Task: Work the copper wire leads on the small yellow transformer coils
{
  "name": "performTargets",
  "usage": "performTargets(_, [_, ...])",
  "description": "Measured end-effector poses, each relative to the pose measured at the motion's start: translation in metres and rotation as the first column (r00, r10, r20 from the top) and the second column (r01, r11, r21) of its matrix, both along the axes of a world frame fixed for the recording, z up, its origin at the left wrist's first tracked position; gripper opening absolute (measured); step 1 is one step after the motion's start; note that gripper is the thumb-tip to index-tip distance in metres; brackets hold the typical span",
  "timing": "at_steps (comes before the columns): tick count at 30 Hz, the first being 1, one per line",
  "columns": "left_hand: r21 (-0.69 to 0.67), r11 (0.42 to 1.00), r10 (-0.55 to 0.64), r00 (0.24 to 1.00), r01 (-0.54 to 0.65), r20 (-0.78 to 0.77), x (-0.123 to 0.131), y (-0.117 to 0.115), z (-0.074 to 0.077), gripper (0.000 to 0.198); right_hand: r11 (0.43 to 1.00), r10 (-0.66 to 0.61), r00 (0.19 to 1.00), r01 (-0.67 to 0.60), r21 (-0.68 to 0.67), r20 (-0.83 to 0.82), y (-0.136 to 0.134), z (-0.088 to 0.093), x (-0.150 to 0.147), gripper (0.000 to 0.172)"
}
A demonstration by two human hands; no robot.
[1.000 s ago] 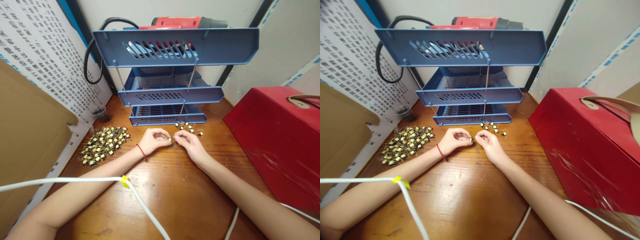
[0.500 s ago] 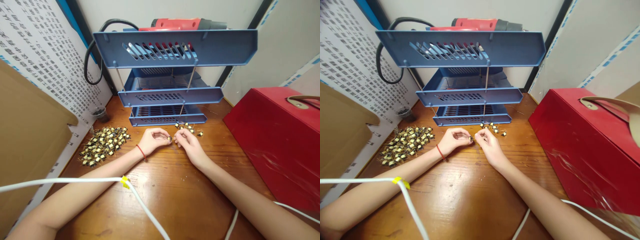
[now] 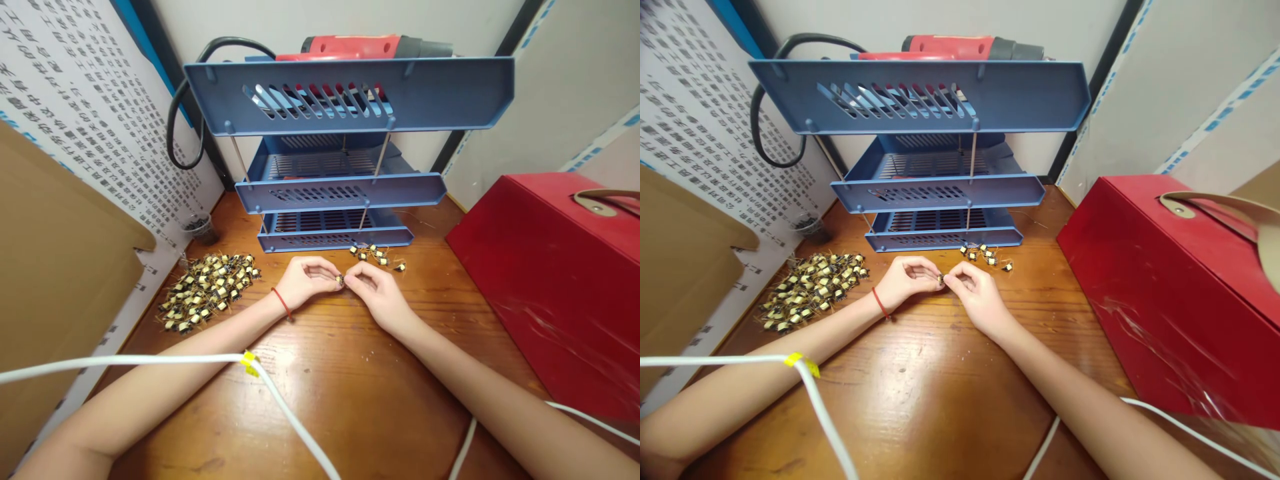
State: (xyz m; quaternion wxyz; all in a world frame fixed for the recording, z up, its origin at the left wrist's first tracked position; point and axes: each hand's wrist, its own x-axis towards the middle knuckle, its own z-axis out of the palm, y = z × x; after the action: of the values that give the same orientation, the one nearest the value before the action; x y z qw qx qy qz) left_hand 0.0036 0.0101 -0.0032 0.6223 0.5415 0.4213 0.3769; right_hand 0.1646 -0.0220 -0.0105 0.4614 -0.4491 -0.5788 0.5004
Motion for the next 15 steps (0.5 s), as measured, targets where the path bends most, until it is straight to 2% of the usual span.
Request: performTargets(15, [-0.071,0.995,0.071,0.997,-0.071,-0.009,-0.0007,0.0013,0.0032,0.028,0.993,-0.05,0.988,0.034,-0.109,-0.144,0.0032,-0.0018,0.0004,0.03])
